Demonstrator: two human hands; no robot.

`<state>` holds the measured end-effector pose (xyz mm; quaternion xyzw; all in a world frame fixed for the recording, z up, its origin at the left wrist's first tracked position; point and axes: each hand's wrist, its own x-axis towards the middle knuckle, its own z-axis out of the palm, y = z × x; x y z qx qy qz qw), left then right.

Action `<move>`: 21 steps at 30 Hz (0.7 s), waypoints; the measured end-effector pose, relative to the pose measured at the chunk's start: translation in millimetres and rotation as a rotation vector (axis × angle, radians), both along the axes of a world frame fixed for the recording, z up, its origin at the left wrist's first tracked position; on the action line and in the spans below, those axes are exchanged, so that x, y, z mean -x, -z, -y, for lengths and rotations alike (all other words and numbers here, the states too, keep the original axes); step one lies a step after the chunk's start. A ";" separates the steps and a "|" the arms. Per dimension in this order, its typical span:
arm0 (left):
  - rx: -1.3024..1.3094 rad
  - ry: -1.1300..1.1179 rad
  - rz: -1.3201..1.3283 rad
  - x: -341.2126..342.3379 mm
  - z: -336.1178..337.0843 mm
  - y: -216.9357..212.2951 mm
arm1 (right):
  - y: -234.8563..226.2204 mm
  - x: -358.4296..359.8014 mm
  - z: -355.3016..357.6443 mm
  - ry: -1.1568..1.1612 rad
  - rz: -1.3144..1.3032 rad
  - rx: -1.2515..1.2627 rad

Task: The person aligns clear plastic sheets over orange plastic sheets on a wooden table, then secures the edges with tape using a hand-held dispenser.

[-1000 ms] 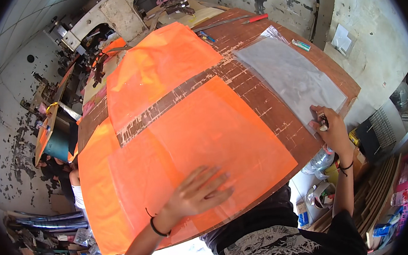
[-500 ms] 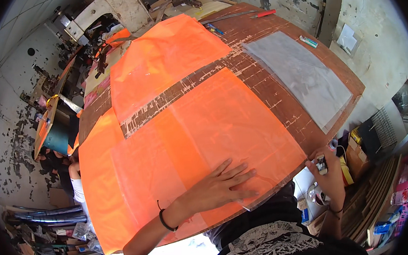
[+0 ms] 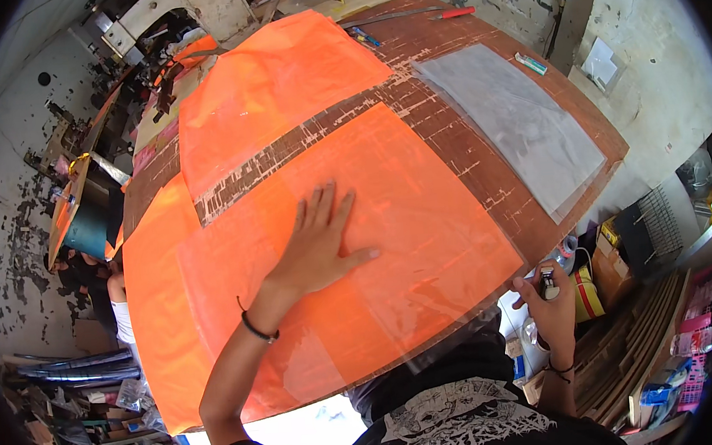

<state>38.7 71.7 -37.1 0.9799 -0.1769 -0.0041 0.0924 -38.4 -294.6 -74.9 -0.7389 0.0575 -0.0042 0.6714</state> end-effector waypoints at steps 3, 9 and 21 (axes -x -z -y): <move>-0.035 0.004 -0.050 0.2 25.1 9.7 | 0.2 -4.4 3.5 0.080 -0.032 0.070; 0.010 0.075 0.024 -12.9 44.8 15.8 | -1.1 -15.2 18.5 0.282 0.266 0.265; 1.095 -0.048 -0.062 -24.3 39.2 -38.1 | -133.4 -60.1 -18.7 -0.318 1.650 0.481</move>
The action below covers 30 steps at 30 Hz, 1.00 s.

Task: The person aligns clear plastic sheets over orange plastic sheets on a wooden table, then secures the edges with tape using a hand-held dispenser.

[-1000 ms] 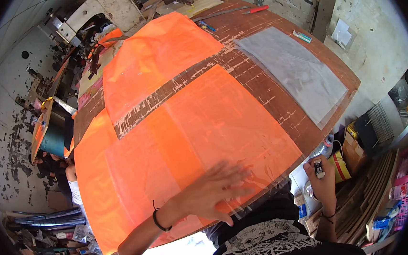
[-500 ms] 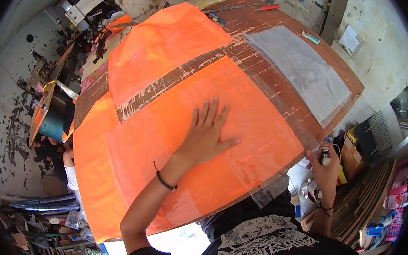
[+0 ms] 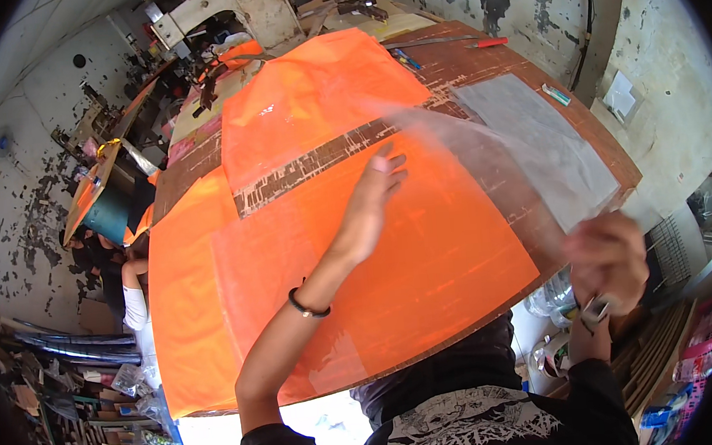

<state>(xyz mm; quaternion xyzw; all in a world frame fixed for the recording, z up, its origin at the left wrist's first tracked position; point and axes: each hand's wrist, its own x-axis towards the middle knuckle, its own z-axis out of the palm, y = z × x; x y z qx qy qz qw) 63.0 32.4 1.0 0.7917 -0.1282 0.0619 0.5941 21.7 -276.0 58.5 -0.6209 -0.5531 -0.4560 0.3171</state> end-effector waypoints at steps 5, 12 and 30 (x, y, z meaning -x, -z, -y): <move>0.690 -0.002 -0.280 2.7 -52.4 -19.2 | 7.7 20.5 -50.6 0.002 -0.311 0.447; 0.327 -0.402 -0.331 -13.0 -97.6 31.2 | 60.6 44.4 -53.3 0.016 -0.511 0.630; -1.062 -0.382 0.137 -37.9 -51.8 43.1 | 141.0 57.9 39.7 0.471 -1.556 -0.313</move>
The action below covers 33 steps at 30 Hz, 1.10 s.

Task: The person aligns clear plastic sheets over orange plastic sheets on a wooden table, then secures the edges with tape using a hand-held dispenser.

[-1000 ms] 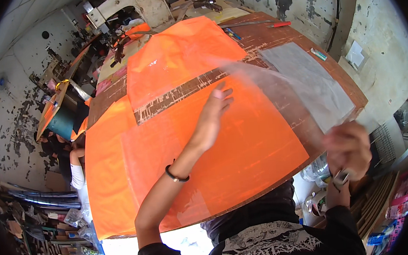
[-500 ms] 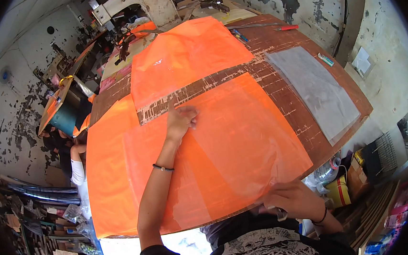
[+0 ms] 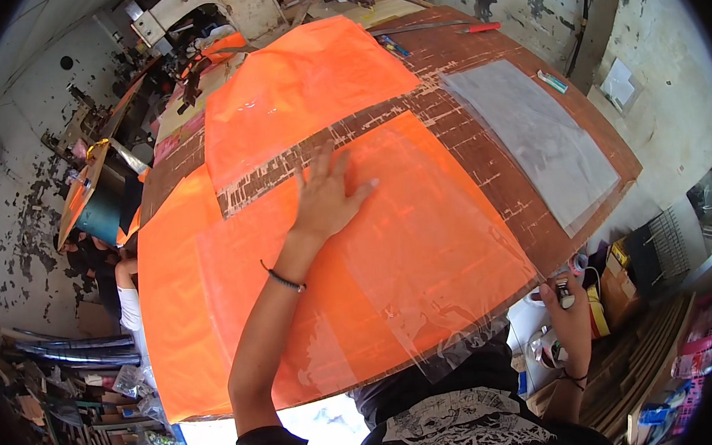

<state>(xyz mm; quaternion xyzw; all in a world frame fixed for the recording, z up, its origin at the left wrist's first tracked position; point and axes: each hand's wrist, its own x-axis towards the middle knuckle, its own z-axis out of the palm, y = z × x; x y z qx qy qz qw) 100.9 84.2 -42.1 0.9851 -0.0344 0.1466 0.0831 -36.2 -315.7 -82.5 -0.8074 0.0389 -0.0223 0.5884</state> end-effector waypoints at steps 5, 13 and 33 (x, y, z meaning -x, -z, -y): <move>0.012 0.095 -0.145 -24.5 19.2 17.0 | -10.6 -1.4 -14.1 -0.005 -0.092 -0.175; 0.085 0.191 -0.162 -65.1 29.4 8.3 | -21.9 -4.6 -12.2 0.061 -0.175 -0.206; 0.351 0.066 0.058 -123.2 65.6 27.7 | -26.3 0.7 -30.9 0.057 -0.042 -0.127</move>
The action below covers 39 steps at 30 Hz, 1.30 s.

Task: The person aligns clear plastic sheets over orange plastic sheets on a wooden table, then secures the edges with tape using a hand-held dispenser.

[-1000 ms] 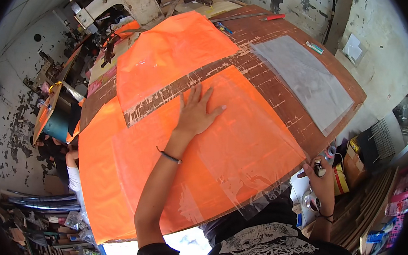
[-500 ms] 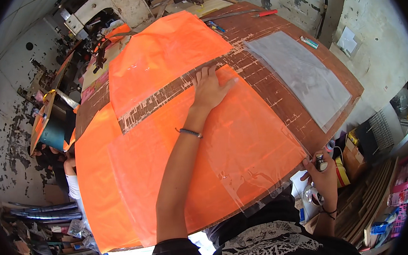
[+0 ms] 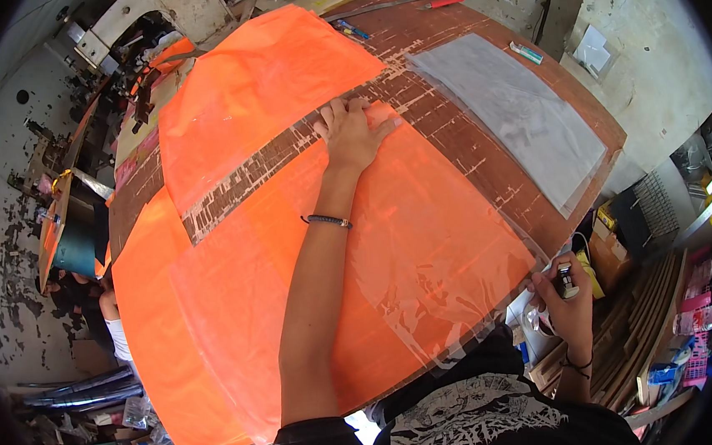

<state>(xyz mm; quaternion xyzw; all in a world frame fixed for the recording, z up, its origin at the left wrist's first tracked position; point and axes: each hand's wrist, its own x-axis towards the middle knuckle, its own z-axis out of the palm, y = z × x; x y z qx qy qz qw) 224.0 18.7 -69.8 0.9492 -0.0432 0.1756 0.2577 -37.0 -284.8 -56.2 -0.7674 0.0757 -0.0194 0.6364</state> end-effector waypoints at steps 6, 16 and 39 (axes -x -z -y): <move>-0.102 -0.082 0.255 -3.9 -2.6 7.1 | 14.9 12.3 -4.9 -0.044 0.413 0.195; -0.141 0.000 0.015 -1.8 -7.0 3.6 | 18.6 17.7 -3.4 -0.102 0.326 0.276; 0.650 0.439 -0.196 -3.3 -46.1 -67.2 | -41.7 -54.3 -3.9 0.036 0.481 0.357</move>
